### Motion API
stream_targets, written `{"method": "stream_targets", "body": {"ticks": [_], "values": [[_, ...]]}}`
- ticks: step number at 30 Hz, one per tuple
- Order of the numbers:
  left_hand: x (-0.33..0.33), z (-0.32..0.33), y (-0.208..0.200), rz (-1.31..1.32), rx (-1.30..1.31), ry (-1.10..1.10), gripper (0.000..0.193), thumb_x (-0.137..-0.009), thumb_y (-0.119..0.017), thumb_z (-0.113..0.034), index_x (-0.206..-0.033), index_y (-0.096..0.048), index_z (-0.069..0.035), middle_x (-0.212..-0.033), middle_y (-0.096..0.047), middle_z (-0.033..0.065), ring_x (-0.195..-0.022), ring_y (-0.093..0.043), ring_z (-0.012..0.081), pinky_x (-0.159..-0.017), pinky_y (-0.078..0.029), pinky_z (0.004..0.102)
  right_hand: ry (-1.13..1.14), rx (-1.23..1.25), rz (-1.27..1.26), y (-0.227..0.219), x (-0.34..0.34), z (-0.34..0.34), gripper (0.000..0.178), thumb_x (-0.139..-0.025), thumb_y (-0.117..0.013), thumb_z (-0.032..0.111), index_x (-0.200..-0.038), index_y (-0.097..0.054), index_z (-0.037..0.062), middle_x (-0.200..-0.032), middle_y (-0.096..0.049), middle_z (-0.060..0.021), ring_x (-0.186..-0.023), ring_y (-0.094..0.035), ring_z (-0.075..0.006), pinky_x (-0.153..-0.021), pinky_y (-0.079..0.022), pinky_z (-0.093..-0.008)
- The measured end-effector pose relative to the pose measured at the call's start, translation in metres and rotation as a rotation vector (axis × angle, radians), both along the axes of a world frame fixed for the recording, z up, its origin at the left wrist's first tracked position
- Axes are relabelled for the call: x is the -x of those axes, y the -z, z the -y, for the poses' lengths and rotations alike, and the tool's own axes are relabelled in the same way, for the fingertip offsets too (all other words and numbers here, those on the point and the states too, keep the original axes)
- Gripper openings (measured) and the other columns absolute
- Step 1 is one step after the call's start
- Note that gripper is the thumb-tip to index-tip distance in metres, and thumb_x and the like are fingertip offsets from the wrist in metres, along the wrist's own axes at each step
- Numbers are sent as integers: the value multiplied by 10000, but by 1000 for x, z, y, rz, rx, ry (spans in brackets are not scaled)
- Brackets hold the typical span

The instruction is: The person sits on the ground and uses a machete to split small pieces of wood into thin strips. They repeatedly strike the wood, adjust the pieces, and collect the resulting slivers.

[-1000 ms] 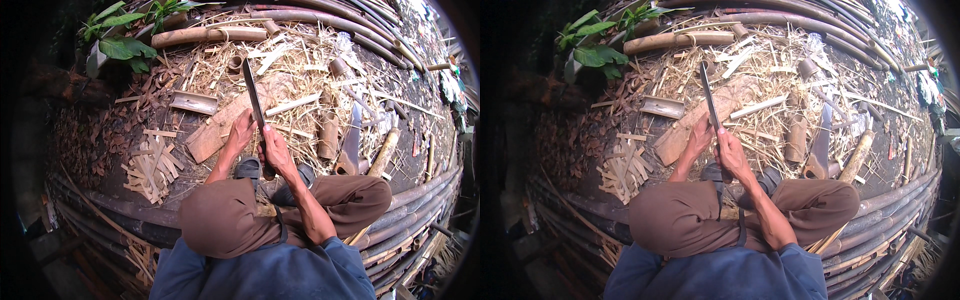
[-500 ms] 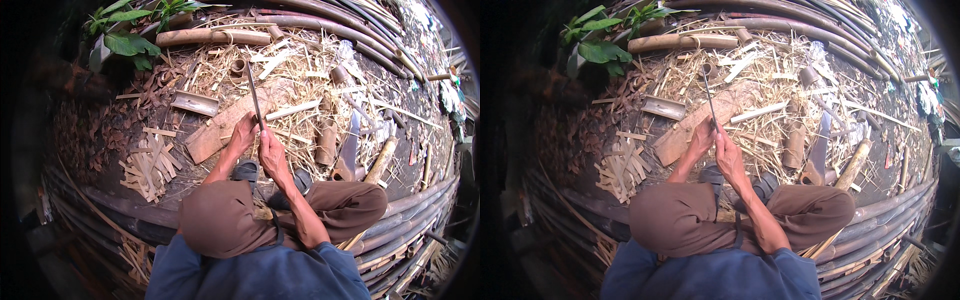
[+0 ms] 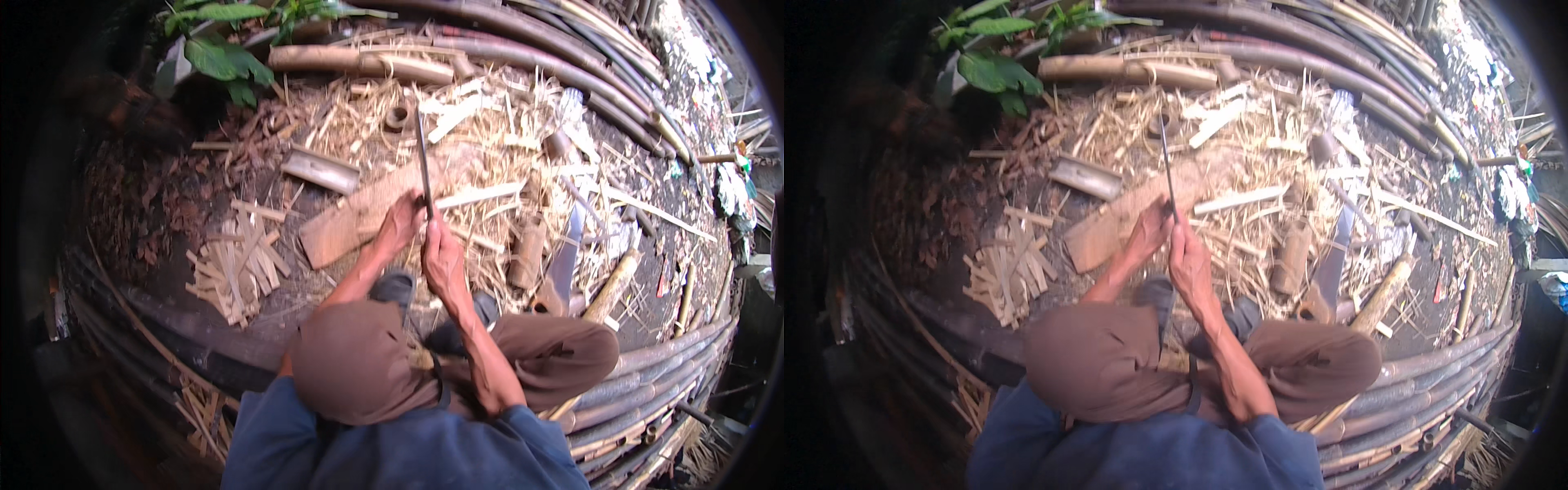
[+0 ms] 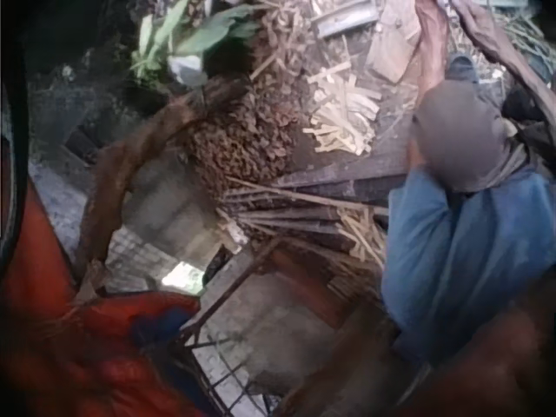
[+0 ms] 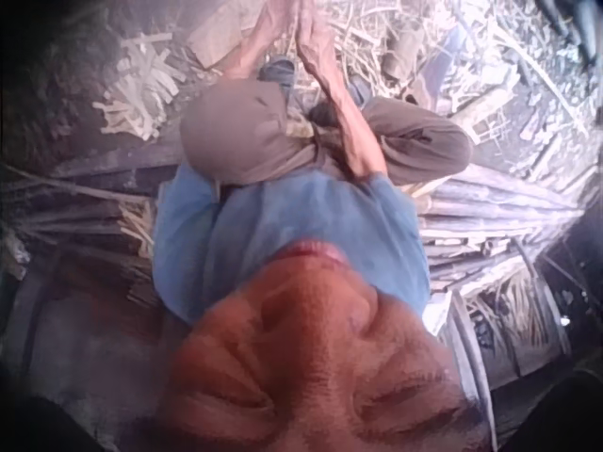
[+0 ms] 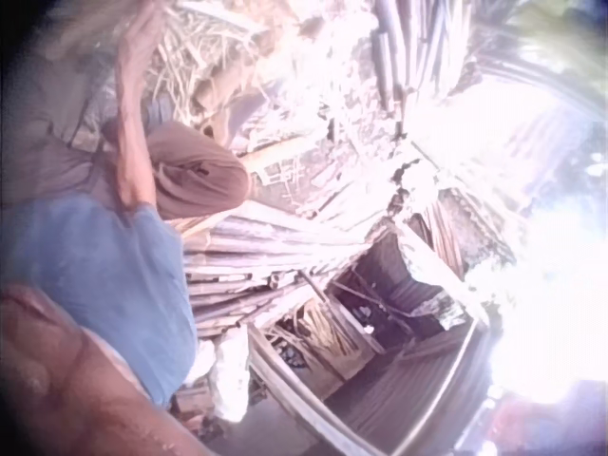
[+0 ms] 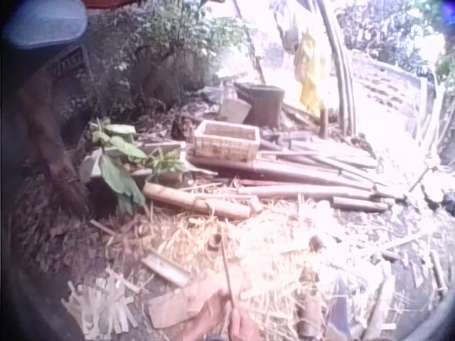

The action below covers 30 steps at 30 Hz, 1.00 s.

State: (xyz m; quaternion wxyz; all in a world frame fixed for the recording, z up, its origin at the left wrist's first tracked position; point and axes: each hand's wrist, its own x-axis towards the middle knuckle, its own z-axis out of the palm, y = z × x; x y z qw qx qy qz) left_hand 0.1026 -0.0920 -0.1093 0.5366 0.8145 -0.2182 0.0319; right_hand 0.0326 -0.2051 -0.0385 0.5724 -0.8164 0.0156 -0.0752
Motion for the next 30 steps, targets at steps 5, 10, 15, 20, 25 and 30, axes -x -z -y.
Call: {"method": "stream_targets", "body": {"ticks": [5,10,15,20,25,30], "values": [[-1,3,-45,-34,19,55,191,-916,-473,-88,-1086,-470,1,-977,-505,231,-948,-503,454,-829,-445,499,1,-24,-311,-26,3,11,423,-1040,-376,276,-1409,-482,97,-656,-540,-135,-593,-502,-161,-574,-447,-331],[23,-17,49,-149,-299,-130,686,-837,-663,-153,-1411,-325,9,-1341,-440,268,-1246,-454,406,-1022,-398,462,30,-9,-238,-3,-6,11,437,-1042,-358,287,-1412,-470,82,-933,-675,-234,-707,-609,-218,-673,-490,-369],[44,-63,-4,-357,-207,-224,645,-874,-654,-179,-1409,-347,12,-1305,-510,270,-1205,-523,374,-1004,-423,440,3,-102,-67,-78,1,13,522,-1060,-323,343,-1488,-326,44,-560,-397,32,-484,-409,-72,-453,-355,-252],[56,-66,-8,-287,-313,-178,460,-889,-639,-191,-1272,-509,28,-1201,-590,239,-1136,-577,356,-956,-454,410,-47,98,-305,8,-8,12,547,-1036,-353,333,-1483,-311,20,-593,-460,-128,-538,-466,-195,-531,-390,-379],[52,-72,-34,-280,-99,-248,397,-889,-649,-170,-1218,-550,29,-1101,-625,223,-1018,-623,346,-903,-489,415,-75,-24,-274,-47,-4,12,521,-1036,-385,310,-1440,-370,-19,-580,-458,-123,-520,-453,-188,-535,-397,-387],[12,-21,-59,158,-55,-274,540,-830,-735,-219,-1267,-518,10,-1020,-613,180,-935,-625,308,-846,-510,395,-120,80,-379,56,-10,19,535,-1024,-378,332,-1388,-412,-58,-1070,-597,-380,-1088,-589,-475,-915,-463,-467]]}}
